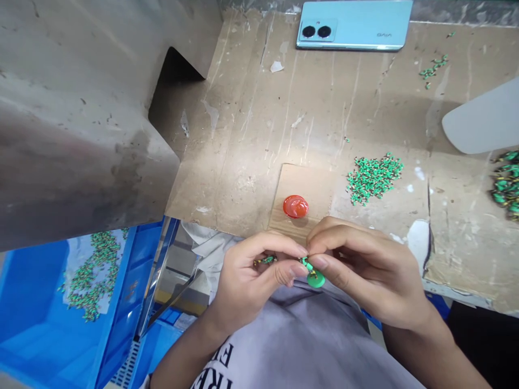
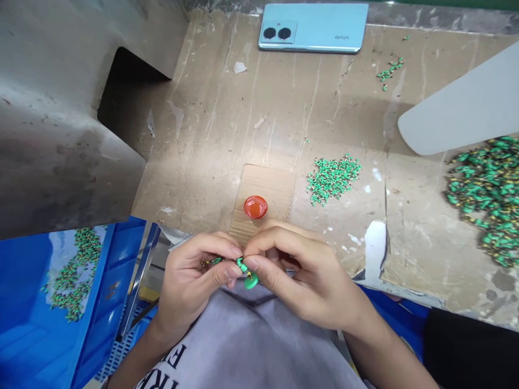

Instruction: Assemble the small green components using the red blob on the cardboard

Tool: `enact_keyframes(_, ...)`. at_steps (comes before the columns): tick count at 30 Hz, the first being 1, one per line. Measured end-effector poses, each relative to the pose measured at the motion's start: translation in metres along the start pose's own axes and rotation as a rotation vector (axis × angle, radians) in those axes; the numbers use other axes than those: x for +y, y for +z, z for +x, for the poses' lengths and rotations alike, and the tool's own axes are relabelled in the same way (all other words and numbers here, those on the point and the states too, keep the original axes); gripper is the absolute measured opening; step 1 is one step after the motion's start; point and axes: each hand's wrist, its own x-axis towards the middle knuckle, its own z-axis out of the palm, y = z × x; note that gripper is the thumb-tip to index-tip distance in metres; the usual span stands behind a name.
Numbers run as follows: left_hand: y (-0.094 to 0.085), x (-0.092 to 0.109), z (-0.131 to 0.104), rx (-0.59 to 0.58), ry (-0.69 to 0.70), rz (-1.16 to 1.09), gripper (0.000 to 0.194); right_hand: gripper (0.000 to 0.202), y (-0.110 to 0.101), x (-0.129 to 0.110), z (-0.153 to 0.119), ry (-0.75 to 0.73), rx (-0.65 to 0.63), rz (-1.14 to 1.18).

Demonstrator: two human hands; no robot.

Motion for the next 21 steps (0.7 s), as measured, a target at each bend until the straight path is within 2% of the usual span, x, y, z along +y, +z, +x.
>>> enact_keyframes(13, -0.004, -0.006, 0.002, -0.083, 0.048, -0.031, 0.016, 0.01, -0.007, -0.008, 0.002, 0.004, -0.061, -0.061)
enact_keyframes(21, -0.009, -0.018, -0.003, -0.095, -0.047, -0.205, 0.019, 0.011, -0.013, -0.014, 0.007, 0.007, -0.104, -0.064)
